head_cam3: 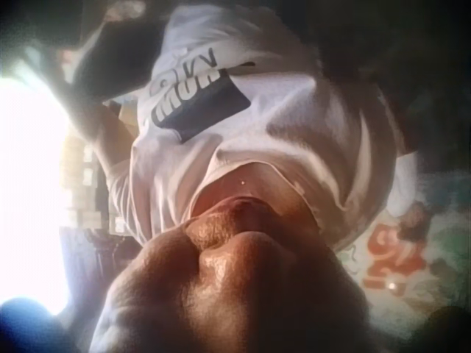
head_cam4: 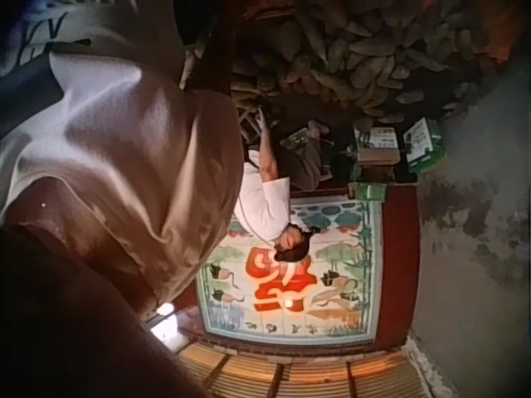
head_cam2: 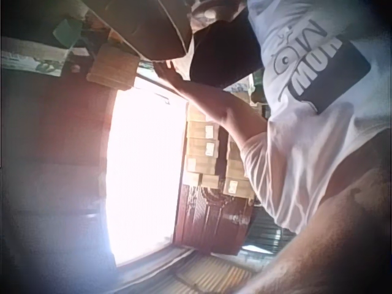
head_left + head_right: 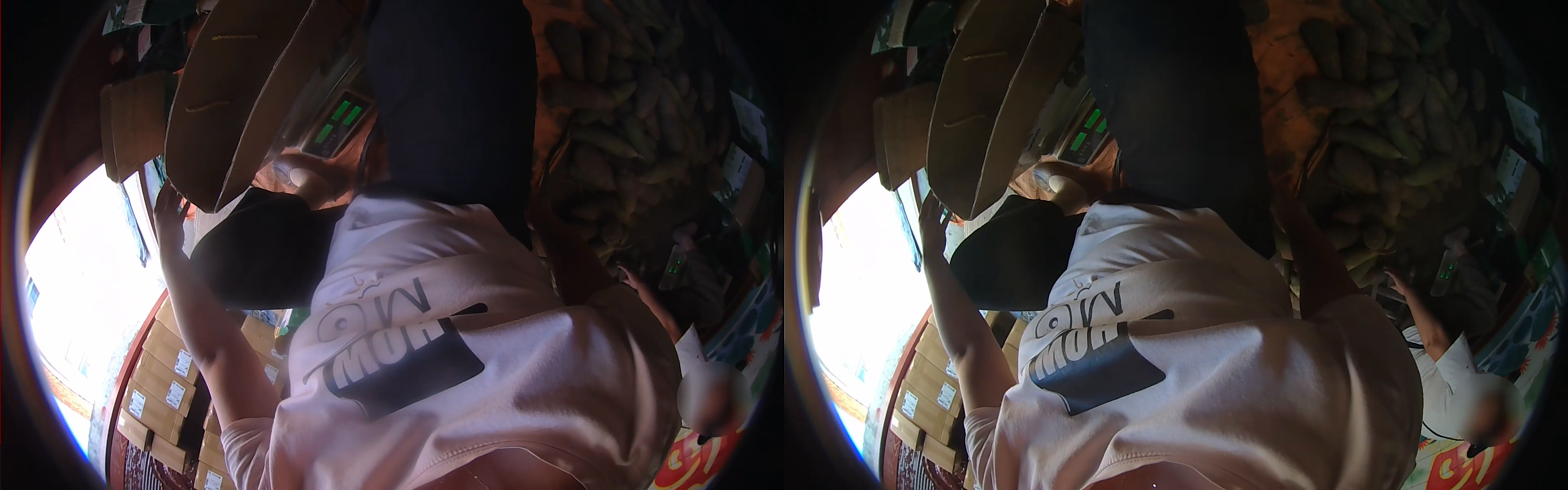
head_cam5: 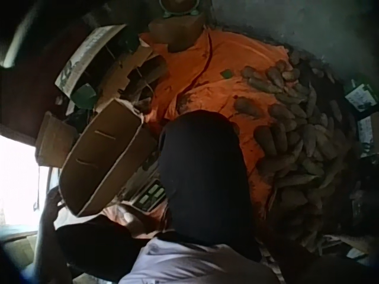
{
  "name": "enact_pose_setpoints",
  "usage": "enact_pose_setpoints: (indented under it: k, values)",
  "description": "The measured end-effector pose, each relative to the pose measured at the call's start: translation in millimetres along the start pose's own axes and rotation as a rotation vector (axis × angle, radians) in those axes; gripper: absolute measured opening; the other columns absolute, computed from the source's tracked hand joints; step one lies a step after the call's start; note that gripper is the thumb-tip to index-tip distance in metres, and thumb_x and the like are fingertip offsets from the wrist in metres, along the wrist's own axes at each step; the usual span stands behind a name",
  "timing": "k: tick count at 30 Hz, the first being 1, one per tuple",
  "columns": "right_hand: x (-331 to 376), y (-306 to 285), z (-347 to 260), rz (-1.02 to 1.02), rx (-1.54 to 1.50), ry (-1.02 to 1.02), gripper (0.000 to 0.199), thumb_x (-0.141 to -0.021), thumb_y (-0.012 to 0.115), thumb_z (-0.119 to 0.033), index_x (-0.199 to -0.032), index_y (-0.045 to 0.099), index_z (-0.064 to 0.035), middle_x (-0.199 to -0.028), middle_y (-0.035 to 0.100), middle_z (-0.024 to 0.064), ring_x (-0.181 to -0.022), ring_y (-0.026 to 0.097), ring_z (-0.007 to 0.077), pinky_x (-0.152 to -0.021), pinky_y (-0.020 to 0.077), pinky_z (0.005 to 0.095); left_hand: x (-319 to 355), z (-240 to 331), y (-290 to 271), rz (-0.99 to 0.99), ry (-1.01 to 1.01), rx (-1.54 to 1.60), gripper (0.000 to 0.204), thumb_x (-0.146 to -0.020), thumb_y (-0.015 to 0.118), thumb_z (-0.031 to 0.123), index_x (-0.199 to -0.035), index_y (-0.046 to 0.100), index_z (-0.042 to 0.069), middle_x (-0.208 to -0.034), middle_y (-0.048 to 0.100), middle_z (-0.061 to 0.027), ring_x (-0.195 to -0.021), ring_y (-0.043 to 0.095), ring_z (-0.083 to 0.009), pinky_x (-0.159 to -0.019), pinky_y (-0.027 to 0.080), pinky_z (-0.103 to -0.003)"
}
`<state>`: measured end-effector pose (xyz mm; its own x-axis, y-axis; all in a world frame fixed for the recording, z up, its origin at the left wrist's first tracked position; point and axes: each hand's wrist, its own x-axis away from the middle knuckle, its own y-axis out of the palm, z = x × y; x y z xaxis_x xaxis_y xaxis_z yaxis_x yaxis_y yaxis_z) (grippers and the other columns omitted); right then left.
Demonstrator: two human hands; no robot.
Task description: Manually picking sweet potatoes from a pile and weighing them in a cardboard box on a digital scale.
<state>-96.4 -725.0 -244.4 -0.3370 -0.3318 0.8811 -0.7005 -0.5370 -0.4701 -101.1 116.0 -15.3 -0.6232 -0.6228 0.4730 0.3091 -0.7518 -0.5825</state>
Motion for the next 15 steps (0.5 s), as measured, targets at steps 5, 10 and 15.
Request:
enact_pose_setpoints:
  k: [5, 10, 15]
  values:
    - [-9.4, 37.4, 12.9, 0.302, -0.234, 0.080, 0.075, -0.093, 0.061, -0.019, -0.155, 0.025, 0.0017, -0.133, 0.057, 0.0279, -0.121, 0.059, 0.0430, -0.098, 0.0520, 0.0500, -0.9, 4.1, 1.9, -0.080, 0.162, -0.230, 0.050, -0.099, 0.058, 0.009, -0.147, 0.049, 0.005, -0.146, 0.052, -0.0149, -0.131, 0.055, -0.0280, -0.104, 0.050, -0.037]
    - [-27.7, 71.6, 50.0, 0.331, -0.143, 0.151, 0.042, -0.096, 0.055, -0.024, -0.130, 0.049, -0.0005, -0.113, 0.065, 0.0237, -0.097, 0.065, 0.0394, -0.085, 0.0566, 0.0474, 3.7, 25.6, 16.1, 0.038, 0.334, -0.421, 0.049, -0.099, 0.060, 0.015, -0.146, 0.050, 0.003, -0.142, 0.055, -0.0168, -0.129, 0.056, -0.0272, -0.105, 0.048, -0.036]
    - [-53.9, 51.4, 124.3, 0.299, 0.074, 0.146, 0.034, -0.097, 0.051, -0.029, -0.109, 0.069, -0.0022, -0.095, 0.071, 0.0211, -0.082, 0.071, 0.0358, -0.074, 0.0599, 0.0450, 12.4, 61.4, 34.2, 0.112, 0.202, 0.070, 0.044, -0.100, 0.061, 0.019, -0.142, 0.057, 0.007, -0.140, 0.057, -0.0134, -0.124, 0.059, -0.0237, -0.098, 0.052, -0.037]
